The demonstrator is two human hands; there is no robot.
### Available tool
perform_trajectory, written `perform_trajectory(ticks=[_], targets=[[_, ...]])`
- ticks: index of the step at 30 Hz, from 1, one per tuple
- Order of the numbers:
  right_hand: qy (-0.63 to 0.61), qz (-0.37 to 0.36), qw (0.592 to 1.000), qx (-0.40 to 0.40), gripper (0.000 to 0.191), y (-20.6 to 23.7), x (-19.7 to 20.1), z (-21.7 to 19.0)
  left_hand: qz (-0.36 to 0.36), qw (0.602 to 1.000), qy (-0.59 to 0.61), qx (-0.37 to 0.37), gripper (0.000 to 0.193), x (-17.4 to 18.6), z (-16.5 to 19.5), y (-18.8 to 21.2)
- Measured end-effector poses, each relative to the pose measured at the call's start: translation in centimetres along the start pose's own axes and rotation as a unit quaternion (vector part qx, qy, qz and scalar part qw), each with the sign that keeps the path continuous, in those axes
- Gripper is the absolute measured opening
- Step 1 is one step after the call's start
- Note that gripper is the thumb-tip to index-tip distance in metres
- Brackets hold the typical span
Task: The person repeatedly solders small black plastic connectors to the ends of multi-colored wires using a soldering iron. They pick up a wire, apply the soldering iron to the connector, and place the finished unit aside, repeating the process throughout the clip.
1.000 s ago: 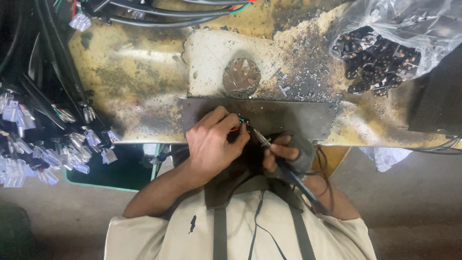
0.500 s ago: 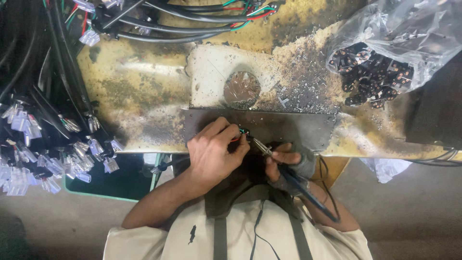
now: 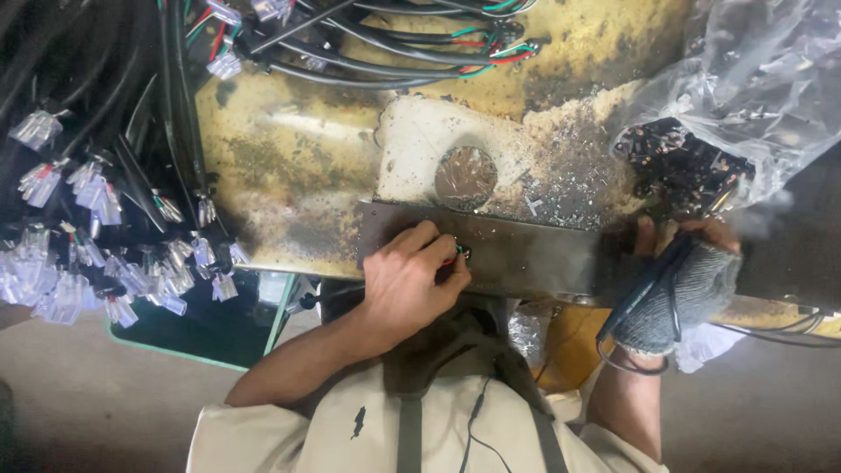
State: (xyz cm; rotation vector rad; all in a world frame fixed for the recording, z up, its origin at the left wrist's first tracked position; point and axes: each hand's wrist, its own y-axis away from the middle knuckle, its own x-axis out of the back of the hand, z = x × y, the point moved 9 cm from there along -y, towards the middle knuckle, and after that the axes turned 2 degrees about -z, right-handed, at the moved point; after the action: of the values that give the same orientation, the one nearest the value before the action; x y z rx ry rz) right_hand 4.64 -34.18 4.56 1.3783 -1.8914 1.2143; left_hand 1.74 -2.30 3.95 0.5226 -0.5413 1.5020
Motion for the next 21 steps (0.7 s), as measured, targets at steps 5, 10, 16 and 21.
perform_trajectory(ticks=[5,10,16,21], targets=[[0.055,0.016,0.998,0.039,0.036,1.2,-2.7,-0.5,-0.007,1.000,-0.003,0.004,0.018,-0.3,-0.1,0.0],[0.015,-0.105,0.974,-0.198,0.032,3.0,-3.9,2.2,0.003,1.000,-0.002,-0.009,0.019,0.0,0.2,0.0],[0.338,-0.027,0.924,0.179,0.097,3.5,-4.3,-5.3,0.011,1.000,0.000,-0.015,0.019,0.2,-0.1,0.2],[0.142,-0.012,0.988,0.066,0.075,1.8,-3.1,-5.1,0.007,1.000,0.001,-0.019,0.019,0.0,0.0,0.2]])
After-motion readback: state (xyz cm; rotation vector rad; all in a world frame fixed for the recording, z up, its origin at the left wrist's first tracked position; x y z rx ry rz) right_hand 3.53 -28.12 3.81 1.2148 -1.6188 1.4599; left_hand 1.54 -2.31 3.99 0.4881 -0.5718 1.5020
